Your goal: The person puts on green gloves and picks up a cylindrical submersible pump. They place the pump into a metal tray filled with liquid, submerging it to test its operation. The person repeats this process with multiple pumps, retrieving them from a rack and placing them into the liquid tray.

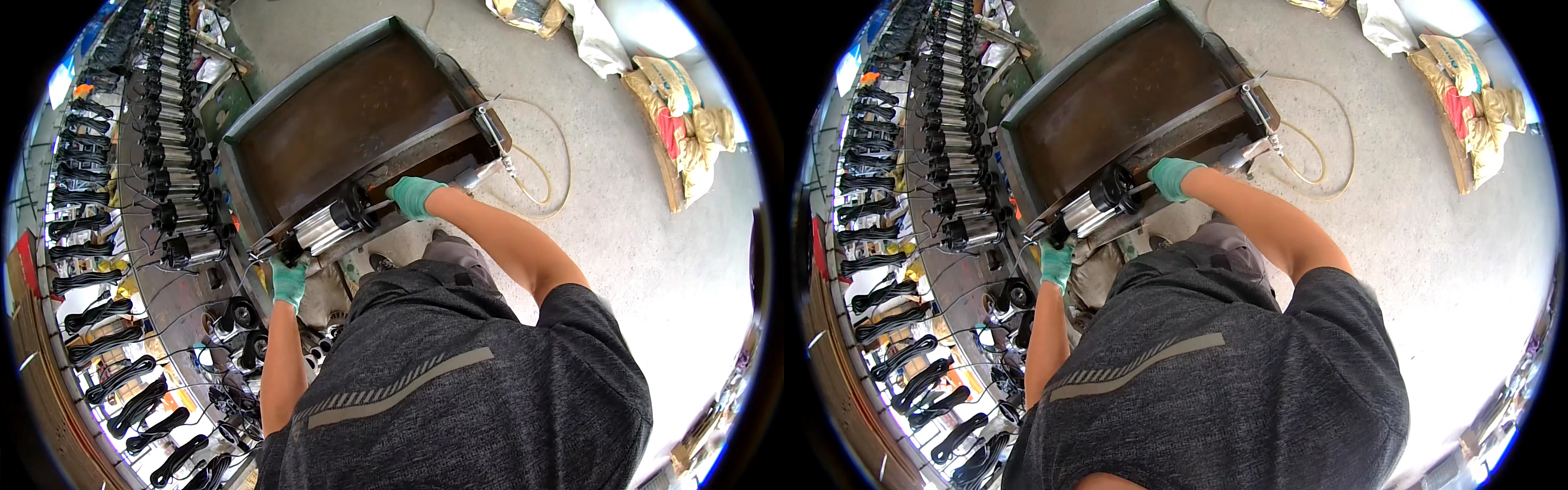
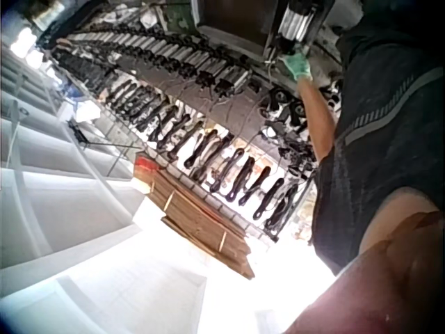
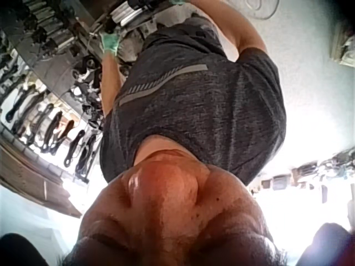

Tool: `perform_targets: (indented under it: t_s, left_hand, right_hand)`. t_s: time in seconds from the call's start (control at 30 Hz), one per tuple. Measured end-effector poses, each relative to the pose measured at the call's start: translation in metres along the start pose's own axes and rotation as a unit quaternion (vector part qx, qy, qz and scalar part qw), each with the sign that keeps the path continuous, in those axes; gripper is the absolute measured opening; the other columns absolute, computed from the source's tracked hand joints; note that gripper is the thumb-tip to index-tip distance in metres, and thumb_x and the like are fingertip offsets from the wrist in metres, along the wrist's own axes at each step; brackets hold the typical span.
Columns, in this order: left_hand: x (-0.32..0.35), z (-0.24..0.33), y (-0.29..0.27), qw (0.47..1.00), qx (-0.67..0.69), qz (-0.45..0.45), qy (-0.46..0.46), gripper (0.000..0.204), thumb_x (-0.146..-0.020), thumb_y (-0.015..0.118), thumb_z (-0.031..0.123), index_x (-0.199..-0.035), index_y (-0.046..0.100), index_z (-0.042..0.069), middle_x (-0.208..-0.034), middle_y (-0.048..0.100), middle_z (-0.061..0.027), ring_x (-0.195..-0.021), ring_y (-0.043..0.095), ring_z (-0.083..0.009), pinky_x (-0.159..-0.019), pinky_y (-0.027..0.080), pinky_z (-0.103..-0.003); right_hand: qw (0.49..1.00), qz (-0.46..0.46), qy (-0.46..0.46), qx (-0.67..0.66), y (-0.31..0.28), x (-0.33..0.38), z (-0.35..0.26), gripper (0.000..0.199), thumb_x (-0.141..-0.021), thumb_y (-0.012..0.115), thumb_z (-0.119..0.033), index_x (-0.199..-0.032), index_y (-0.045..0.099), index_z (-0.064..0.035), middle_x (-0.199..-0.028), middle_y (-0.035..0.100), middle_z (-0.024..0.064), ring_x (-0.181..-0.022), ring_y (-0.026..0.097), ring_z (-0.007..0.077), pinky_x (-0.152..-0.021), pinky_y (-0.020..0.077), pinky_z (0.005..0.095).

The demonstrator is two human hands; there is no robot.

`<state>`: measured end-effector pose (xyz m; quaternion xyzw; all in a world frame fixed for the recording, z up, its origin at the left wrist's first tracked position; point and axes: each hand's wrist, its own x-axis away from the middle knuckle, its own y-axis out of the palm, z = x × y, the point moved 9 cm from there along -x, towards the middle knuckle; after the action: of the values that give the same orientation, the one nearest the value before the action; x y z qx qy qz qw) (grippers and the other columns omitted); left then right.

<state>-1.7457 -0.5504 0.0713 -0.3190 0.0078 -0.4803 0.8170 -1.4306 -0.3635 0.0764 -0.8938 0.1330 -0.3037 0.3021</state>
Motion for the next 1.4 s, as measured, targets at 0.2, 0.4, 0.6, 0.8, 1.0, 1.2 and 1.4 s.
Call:
perform_targets:
  t_s: [0.2,0.4,0.6,0.8,1.0,1.2,1.4]
  left_hand:
    - [0.002,0.005,0.0,1.0,0.007,-0.01,-0.002,0.063,-0.089,0.078,0.008,-0.14,0.041,0.004,-0.121,0.064,-0.0061,-0.103,0.061,-0.0143,-0.087,0.051,-0.027]
    - [0.002,0.002,0.0,0.999,0.043,-0.002,0.008,0.059,-0.086,0.079,0.005,-0.131,0.041,0.002,-0.119,0.062,-0.0072,-0.105,0.061,-0.0175,-0.097,0.048,-0.031]
    - [0.001,-0.003,-0.001,1.0,-0.017,0.004,-0.005,0.062,-0.087,0.08,0.008,-0.133,0.04,0.002,-0.124,0.061,-0.0092,-0.11,0.061,-0.0179,-0.1,0.047,-0.032]
    - [-0.007,-0.013,-0.003,1.0,0.016,-0.008,0.018,0.059,-0.087,0.08,0.008,-0.136,0.046,0.004,-0.125,0.064,-0.0061,-0.111,0.061,-0.0171,-0.095,0.05,-0.032]
    - [-0.008,-0.017,-0.001,0.998,0.052,-0.024,0.013,0.062,-0.088,0.078,0.005,-0.137,0.04,0.002,-0.129,0.062,-0.0084,-0.114,0.061,-0.0186,-0.103,0.046,-0.032]
    - [0.0,-0.009,-0.002,0.999,0.018,-0.022,-0.015,0.066,-0.087,0.08,0.008,-0.14,0.041,0.003,-0.131,0.061,-0.0085,-0.116,0.06,-0.0189,-0.105,0.044,-0.032]
    - [-0.005,-0.015,-0.005,0.998,0.034,-0.016,-0.046,0.067,-0.086,0.081,0.008,-0.138,0.04,0.004,-0.13,0.061,-0.0083,-0.116,0.059,-0.0188,-0.106,0.042,-0.032]
  right_hand:
    - [0.967,0.008,0.036,-0.251,0.001,0.008,0.011,0.029,-0.096,0.063,-0.019,-0.118,0.068,-0.0006,-0.086,0.069,0.0108,-0.067,0.066,0.0185,-0.062,0.0547,0.0333]
    - [0.87,0.12,0.062,-0.474,-0.004,0.051,0.055,0.027,-0.101,0.058,-0.018,-0.117,0.067,0.0017,-0.089,0.07,0.0078,-0.068,0.065,0.014,-0.062,0.0546,0.0305]
    - [0.693,0.438,0.085,-0.567,-0.029,0.125,0.149,0.027,-0.102,0.058,-0.011,-0.126,0.062,0.0014,-0.089,0.069,0.0102,-0.073,0.068,0.0176,-0.063,0.0566,0.0308]
    - [0.696,0.537,0.228,-0.418,-0.035,0.139,0.22,0.024,-0.099,0.059,-0.006,-0.121,0.065,0.0017,-0.083,0.068,0.0098,-0.067,0.067,0.0164,-0.064,0.0581,0.0318]
    - [0.744,0.594,0.276,-0.131,-0.044,0.168,0.182,0.028,-0.089,0.065,-0.018,-0.115,0.069,-0.0083,-0.099,0.073,0.018,-0.095,0.068,0.0427,-0.084,0.0559,0.0463]
    - [0.832,0.539,0.123,-0.053,-0.049,0.137,0.085,0.027,-0.09,0.067,-0.013,-0.116,0.069,-0.0064,-0.104,0.071,0.0162,-0.099,0.067,0.0376,-0.083,0.0565,0.0457]
    - [0.891,0.283,-0.003,-0.354,0.006,0.017,0.019,0.032,-0.088,0.07,-0.014,-0.119,0.069,-0.0051,-0.108,0.072,0.0197,-0.098,0.069,0.0353,-0.088,0.0542,0.0401]
